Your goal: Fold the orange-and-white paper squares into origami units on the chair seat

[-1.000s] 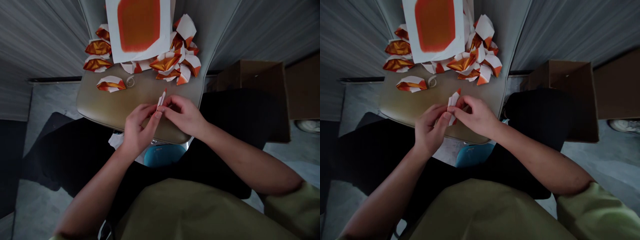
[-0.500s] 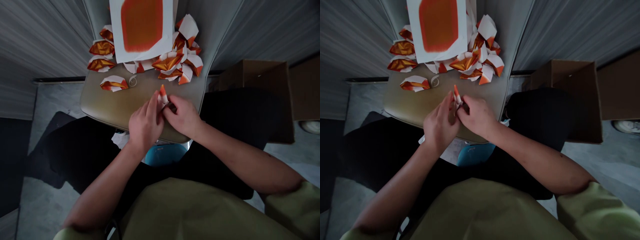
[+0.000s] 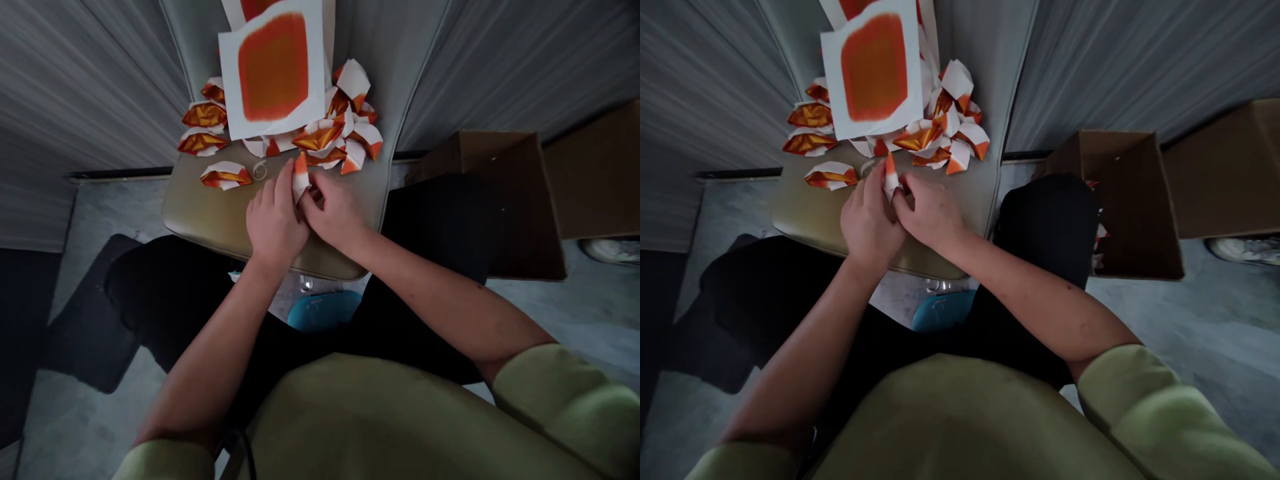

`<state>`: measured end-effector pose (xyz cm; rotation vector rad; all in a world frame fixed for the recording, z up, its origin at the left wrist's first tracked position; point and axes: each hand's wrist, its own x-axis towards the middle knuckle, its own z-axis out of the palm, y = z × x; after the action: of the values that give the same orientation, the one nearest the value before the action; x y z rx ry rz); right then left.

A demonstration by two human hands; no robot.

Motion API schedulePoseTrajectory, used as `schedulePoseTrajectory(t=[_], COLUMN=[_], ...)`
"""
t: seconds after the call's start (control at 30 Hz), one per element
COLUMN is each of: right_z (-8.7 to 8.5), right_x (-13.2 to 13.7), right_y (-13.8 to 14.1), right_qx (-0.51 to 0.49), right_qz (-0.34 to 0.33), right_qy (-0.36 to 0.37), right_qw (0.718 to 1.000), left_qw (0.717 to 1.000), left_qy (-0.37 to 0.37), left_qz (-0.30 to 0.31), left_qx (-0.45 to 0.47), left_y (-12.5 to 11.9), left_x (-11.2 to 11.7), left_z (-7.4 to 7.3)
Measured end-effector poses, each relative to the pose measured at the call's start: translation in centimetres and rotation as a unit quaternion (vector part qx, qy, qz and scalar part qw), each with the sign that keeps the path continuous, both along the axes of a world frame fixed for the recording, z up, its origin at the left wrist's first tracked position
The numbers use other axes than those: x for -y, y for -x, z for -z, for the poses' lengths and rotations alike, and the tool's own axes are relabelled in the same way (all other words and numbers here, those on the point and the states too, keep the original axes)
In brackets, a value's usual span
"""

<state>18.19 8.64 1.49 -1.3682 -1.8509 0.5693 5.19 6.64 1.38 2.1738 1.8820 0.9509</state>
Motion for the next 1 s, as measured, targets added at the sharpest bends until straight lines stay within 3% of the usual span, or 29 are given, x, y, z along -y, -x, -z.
schedulePoseTrajectory(t=[0.3, 0.6, 0.83, 1.0], right_z=[-0.7, -2.0, -2.1, -1.8], right_x=[-0.5, -0.3, -0.1, -0.2], right_y=[0.6, 0.2, -0.2, -0.2], right_qx=[0.003, 0.092, 0.181, 0.196], right_qz=[0.033, 0.066, 0.050, 0.043], right_qy=[0.002, 0.014, 0.019, 0.011], right_qw=[0.999, 0.993, 0.982, 0.980], left_qw=[1.000, 0.999, 0.999, 0.999], left_qy=[-0.016, -0.036, -0.037, -0.028], left_qz=[-0.004, -0.019, 0.027, 0.010], left_qx=[0.019, 0.021, -0.018, -0.041], left_y=[-0.1, 0.0, -0.4, -0.2], left_x=[-0.6, 0.0, 0.1, -0.3], left_z=[-0.1, -0.6, -1.0, -1.1])
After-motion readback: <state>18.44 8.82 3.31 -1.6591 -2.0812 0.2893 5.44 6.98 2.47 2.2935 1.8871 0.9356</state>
